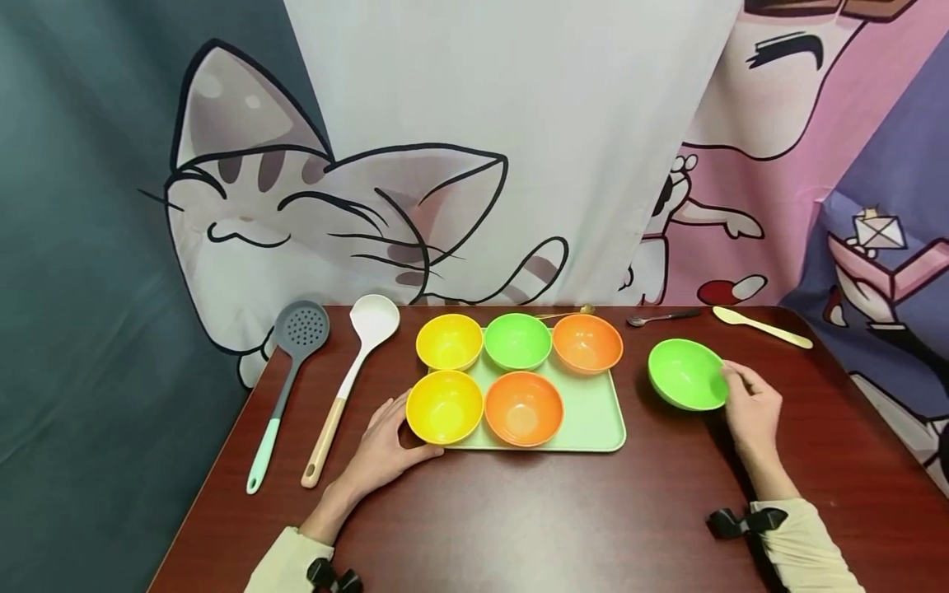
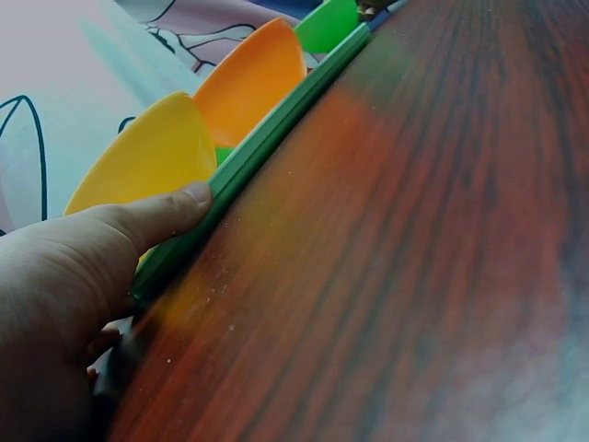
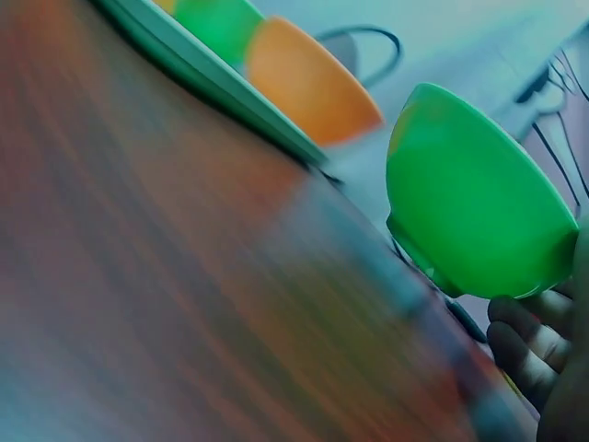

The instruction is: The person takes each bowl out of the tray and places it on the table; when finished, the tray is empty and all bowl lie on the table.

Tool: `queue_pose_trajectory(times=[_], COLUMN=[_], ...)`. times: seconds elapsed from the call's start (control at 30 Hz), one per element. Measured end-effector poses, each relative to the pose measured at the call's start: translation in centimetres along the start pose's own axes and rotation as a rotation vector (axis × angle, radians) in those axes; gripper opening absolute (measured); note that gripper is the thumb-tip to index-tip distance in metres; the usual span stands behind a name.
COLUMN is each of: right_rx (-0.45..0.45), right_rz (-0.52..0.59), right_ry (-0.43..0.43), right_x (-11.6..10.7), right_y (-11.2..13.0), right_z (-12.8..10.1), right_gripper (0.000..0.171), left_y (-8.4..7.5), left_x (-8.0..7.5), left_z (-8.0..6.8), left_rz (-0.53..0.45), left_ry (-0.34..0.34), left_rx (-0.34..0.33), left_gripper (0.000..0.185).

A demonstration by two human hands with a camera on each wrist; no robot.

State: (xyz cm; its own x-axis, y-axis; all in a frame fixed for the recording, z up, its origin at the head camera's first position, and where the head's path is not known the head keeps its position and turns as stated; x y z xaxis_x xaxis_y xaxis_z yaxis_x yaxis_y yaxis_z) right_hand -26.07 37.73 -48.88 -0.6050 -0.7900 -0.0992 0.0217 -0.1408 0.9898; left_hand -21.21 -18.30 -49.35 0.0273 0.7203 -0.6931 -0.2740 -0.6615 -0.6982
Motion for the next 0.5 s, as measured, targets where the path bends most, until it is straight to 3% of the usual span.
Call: queue_pose_trajectory(times=[0.17, 0.37, 0.5], right_rx=[0.081, 0.131, 0.148], right_rz=[0.053, 0.271, 0.338], right_ry=[-0.066, -0.151, -0.221], right_x=[-2.9, -5.8, -8.0], right_y=[-1.1, -1.6, -1.9], right_z=[1.7, 3.9, 4.9], right_gripper=[0.014, 0.013, 0.016], left_y=[0.0, 0.3, 0.4], left_x=[0.2, 0.1, 0.2], left_z=[-0.1, 0.1, 0.2], left_rz=[0.011, 0.006, 0.010], left_ry=[0.000, 0.006, 0.015], left_rx=[0.005, -0.008, -0.008], left_gripper=[0.094, 0.094, 0.094])
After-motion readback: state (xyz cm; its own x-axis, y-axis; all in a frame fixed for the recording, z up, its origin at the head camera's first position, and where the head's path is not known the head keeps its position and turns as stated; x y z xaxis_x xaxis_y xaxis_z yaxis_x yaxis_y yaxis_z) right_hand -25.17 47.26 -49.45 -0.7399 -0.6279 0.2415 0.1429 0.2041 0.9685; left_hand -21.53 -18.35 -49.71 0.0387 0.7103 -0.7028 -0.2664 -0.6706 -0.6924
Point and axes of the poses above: each hand's wrist, its own z-axis towards the middle knuckle, its own x-axis out of the palm, y = z × x, the point moved 8 cm from there along z, towards the middle knuckle, and after that the axes turned 1 degree about -z, right-handed, at the moved point
